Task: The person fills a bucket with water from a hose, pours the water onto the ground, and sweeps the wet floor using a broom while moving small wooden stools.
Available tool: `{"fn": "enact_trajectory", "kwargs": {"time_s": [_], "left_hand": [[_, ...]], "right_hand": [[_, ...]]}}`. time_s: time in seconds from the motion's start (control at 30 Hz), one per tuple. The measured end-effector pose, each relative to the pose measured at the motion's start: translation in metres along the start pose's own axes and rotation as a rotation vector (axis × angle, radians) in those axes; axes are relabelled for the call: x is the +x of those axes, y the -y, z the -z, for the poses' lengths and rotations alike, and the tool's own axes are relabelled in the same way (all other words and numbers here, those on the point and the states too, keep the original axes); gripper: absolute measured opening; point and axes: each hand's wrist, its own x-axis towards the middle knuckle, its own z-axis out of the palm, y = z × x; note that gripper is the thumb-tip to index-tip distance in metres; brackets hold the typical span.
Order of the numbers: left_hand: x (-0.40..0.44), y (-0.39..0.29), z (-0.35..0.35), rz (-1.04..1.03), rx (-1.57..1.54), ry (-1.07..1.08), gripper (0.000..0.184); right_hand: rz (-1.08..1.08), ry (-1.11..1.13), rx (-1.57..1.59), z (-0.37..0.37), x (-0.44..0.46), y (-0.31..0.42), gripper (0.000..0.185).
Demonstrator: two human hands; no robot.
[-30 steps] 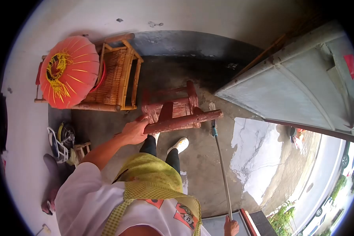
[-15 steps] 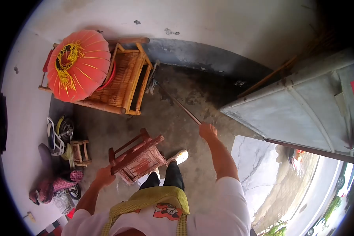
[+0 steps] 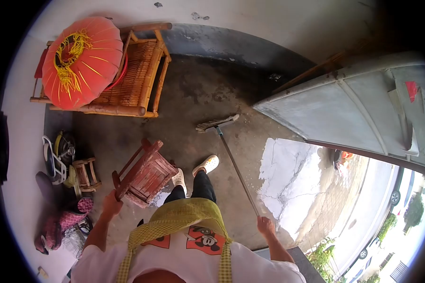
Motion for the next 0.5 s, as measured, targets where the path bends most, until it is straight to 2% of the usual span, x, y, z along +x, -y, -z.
{"fn": "enact_trajectory", "kwargs": {"time_s": [0.03, 0.07, 0.13, 0.2, 0.3, 0.37, 0.4, 0.47, 0.5], "left_hand": [[0.002, -0.001, 0.001, -0.005, -0.010, 0.004, 0.031], [0.001, -0.001, 0.003, -0.023, 0.002, -0.018, 0.031], [0.000, -0.001, 0.004, -0.025, -0.001, -0.025, 0.031], [-0.003, -0.011, 0.011, -0.013, 0.034, 0.007, 0.031], [-0.003, -0.021, 0.012, -0.016, 0.088, 0.019, 0.032], [-0.001, -0.027, 0.013, -0.021, 0.120, -0.005, 0.033], [-0.002, -0.032, 0.015, -0.033, 0.128, 0.008, 0.033], [-0.006, -0.039, 0.018, -0.044, 0.158, 0.003, 0.032], [-0.009, -0.041, 0.018, -0.061, 0.180, 0.002, 0.031]], "right_hand": [[0.003, -0.030, 0.064, -0.002, -0.024, -0.012, 0.038], [-0.220, 0.081, 0.206, -0.005, -0.042, -0.016, 0.038], [-0.173, -0.041, 0.285, -0.030, -0.036, -0.034, 0.038], [-0.103, -0.088, 0.350, -0.020, -0.014, 0.000, 0.036], [0.011, -0.129, 0.427, 0.038, 0.080, 0.108, 0.039], [0.114, -0.194, 0.463, 0.055, 0.190, 0.159, 0.035], [0.114, -0.049, 0.471, 0.072, 0.237, 0.188, 0.030], [0.055, 0.169, 0.445, 0.058, 0.305, 0.220, 0.033], [0.029, 0.153, 0.310, 0.047, 0.308, 0.233, 0.034]]}}
